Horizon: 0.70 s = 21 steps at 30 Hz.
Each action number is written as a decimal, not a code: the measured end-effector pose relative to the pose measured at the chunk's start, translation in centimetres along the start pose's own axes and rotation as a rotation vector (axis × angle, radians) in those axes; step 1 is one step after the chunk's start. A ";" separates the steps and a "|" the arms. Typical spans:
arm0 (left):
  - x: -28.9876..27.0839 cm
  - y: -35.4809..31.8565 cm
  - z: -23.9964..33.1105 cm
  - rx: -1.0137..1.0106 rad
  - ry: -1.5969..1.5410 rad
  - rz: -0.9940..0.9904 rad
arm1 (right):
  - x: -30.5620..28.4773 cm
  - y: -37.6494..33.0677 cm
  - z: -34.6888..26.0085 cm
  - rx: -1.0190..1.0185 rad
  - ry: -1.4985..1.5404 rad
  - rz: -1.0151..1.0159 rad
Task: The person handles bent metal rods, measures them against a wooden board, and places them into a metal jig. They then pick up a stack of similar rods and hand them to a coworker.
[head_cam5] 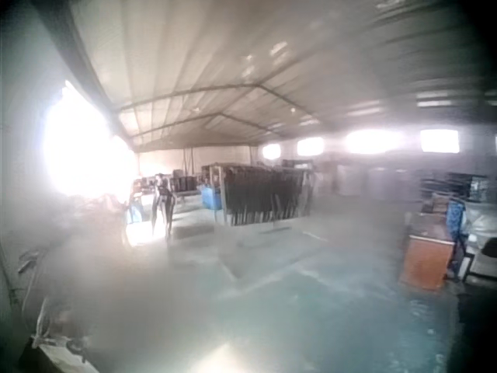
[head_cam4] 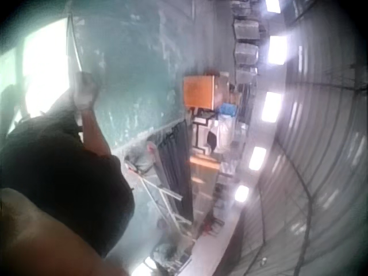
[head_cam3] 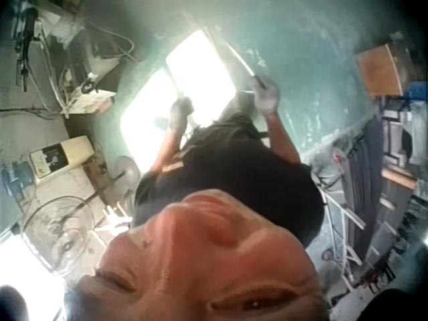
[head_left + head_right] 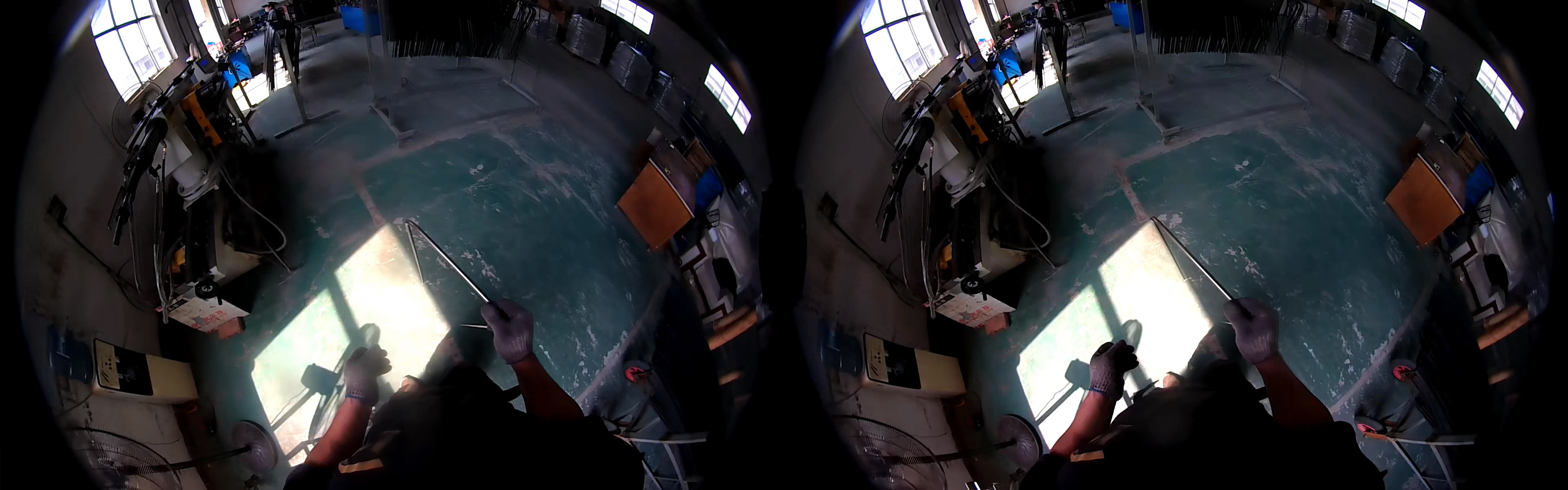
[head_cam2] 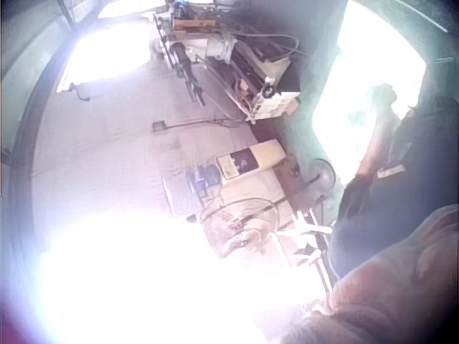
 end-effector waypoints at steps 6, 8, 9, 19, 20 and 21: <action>4.2 14.1 8.0 -0.049 0.065 -0.126 | 2.9 11.5 0.8 0.072 -0.004 0.190; 4.0 19.7 9.0 0.040 0.178 -0.157 | 4.7 16.6 3.5 0.131 0.009 0.217; 3.7 22.1 10.1 0.179 0.413 -0.173 | 6.5 19.6 4.9 0.122 0.065 0.223; 6.4 39.2 33.0 -0.009 0.305 0.273 | 24.0 51.4 0.4 0.059 0.110 0.045; 5.4 42.1 34.4 0.063 0.366 0.304 | 25.7 54.6 -0.3 0.069 0.162 0.070; 4.5 44.7 34.2 0.020 0.178 0.329 | 27.2 57.7 0.0 0.059 0.172 0.068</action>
Point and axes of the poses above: each hand's wrist, its own y-axis towards the middle knuckle, its own x-axis out of the palm, z = x × y, the point moved 8 cm from there along y, towards the middle knuckle, and after that the axes turned 10 degrees about y, right-handed, at the moved point
